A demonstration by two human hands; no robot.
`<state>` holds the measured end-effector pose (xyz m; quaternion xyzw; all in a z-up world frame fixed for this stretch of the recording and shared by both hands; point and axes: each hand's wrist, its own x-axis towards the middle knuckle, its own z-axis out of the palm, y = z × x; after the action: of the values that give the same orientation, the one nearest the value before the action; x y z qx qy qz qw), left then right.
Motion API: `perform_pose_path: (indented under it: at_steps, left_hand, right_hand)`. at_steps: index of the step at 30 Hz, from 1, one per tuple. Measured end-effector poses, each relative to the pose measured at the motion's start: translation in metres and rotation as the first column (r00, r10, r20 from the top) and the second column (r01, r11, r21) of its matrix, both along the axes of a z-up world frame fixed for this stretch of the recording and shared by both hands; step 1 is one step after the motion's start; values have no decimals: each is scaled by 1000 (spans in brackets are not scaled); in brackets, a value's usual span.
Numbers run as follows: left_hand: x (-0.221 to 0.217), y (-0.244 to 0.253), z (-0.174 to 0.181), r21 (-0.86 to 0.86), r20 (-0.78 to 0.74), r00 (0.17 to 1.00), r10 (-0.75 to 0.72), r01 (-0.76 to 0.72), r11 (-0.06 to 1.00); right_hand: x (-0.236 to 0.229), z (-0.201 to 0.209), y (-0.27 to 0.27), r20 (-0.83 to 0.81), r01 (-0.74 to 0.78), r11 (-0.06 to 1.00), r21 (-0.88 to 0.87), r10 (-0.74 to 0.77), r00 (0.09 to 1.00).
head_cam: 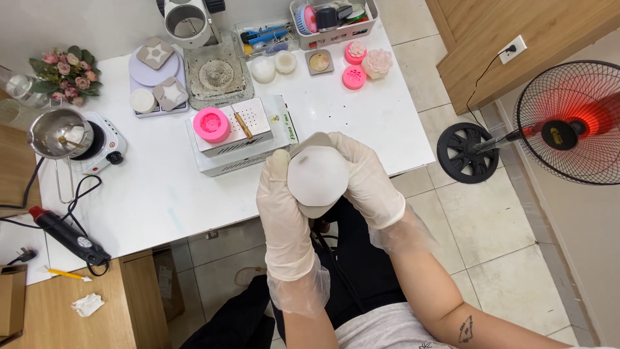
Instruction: Removing finished plaster or wax shapes from various silicone molds.
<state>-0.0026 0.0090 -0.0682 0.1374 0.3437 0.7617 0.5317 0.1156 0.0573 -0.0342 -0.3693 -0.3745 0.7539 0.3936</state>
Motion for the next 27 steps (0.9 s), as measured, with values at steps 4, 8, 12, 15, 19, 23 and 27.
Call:
perform_pose_path:
  at_steps: [4, 8, 12, 15, 19, 23, 27]
  left_hand:
    - [1, 1, -5, -23, 61, 998, 22, -21, 1000]
    - [-1, 3, -23, 78, 85, 995, -55, 48, 996]
    - [-3, 3, -26, 112, 77, 993, -94, 85, 990]
    - [-3, 1, -20, 72, 65, 993, -103, 99, 993]
    - [-4, -6, -10, 105, 96, 979, -182, 172, 979]
    - [1, -5, -22, 113, 185, 965, -185, 166, 980]
    - [6, -2, -33, 214, 249, 960, -128, 75, 974]
  right_hand:
    - [-4, -8, 0, -61, -21, 1000, 11, 22, 998]
    - [-5, -10, 1, -57, 37, 999, -25, -39, 998]
    - [-7, -15, 3, -46, 62, 998, -9, -62, 997]
    - [-5, -21, 3, -48, 75, 997, 34, -74, 996]
    - [-1, -20, 2, -72, 90, 994, 55, -86, 994]
    - [-3, -15, 1, -26, 107, 992, 71, -106, 994]
    - [-2, -13, 0, -5, 116, 988, 97, -116, 993]
